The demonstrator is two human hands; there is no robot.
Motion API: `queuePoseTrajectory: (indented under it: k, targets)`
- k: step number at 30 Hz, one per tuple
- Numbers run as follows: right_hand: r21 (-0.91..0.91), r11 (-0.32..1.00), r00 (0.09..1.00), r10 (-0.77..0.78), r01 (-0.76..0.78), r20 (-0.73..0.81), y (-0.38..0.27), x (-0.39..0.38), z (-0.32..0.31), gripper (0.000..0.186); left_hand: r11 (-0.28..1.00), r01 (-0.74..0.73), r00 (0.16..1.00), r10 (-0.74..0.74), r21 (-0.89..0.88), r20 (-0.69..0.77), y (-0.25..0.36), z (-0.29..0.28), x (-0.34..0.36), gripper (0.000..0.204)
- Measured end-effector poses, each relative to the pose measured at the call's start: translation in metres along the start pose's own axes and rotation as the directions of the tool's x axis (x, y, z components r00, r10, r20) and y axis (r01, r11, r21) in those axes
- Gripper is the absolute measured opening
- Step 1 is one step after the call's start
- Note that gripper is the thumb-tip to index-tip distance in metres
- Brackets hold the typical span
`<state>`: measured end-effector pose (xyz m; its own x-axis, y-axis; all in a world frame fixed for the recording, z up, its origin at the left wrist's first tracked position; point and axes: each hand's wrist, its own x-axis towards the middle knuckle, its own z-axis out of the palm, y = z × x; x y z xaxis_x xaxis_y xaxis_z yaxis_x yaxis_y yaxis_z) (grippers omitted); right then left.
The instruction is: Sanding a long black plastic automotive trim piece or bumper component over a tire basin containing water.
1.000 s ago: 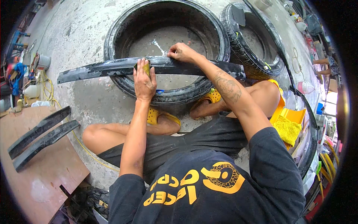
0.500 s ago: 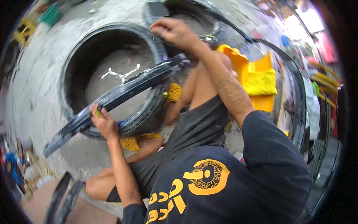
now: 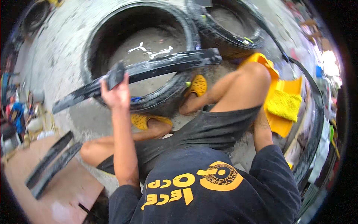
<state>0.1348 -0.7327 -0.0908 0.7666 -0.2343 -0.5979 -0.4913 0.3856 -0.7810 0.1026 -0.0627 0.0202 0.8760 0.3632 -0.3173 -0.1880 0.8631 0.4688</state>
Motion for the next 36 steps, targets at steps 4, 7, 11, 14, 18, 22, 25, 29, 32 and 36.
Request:
queuePoseTrajectory:
  k: [4,7,11,14,18,22,25,29,32,36]
  targets:
    - [0.046,0.991,0.936,0.105,-0.128,0.337,0.015,0.02,0.063,0.049,0.985,0.167,0.983,-0.162,-0.051,0.088,-0.032,0.028,-0.021,0.043]
    - [0.074,0.978,0.854,0.134,-0.197,0.503,0.016,0.01,0.102,0.05,0.941,0.288,0.935,-0.316,0.179,0.159,-0.072,0.048,-0.03,0.035]
    - [0.12,0.966,0.774,0.104,-0.227,0.625,-0.056,0.022,0.09,0.051,0.874,0.342,0.872,-0.432,0.346,0.23,-0.167,0.102,-0.03,0.029]
    - [0.132,0.95,0.648,0.087,-0.282,0.756,-0.062,-0.002,0.117,0.051,0.84,0.366,0.865,-0.465,0.4,0.186,-0.234,0.128,-0.022,0.023]
    - [-0.456,0.89,0.564,0.365,0.024,0.741,-0.091,-0.094,0.3,0.06,0.859,0.45,0.863,-0.488,0.243,0.127,-0.258,0.117,0.002,0.027]
    - [-0.647,0.562,0.571,0.338,0.516,0.748,-0.143,-0.103,0.357,0.058,0.946,0.296,0.932,-0.317,0.136,0.175,-0.203,0.095,0.015,0.038]
    - [-0.574,0.092,0.528,0.297,0.814,0.796,-0.161,-0.11,0.394,0.06,0.408,-0.148,0.988,0.11,0.901,0.112,-0.112,0.066,0.013,0.045]
    - [-0.34,-0.107,0.356,0.294,0.934,0.887,-0.103,-0.093,0.42,0.096,-0.298,-0.711,0.656,0.044,0.637,0.753,0.016,0.009,0.017,0.053]
    - [-0.288,-0.295,0.372,0.285,0.911,0.883,-0.017,-0.086,0.425,0.125,-0.502,-0.717,0.639,-0.195,0.483,0.744,0.058,-0.047,0.016,0.055]
    - [-0.33,-0.349,0.384,0.097,0.877,0.918,0.048,-0.085,0.416,0.106,-0.347,-0.755,0.637,-0.187,0.556,0.748,0.004,-0.042,0.015,0.051]
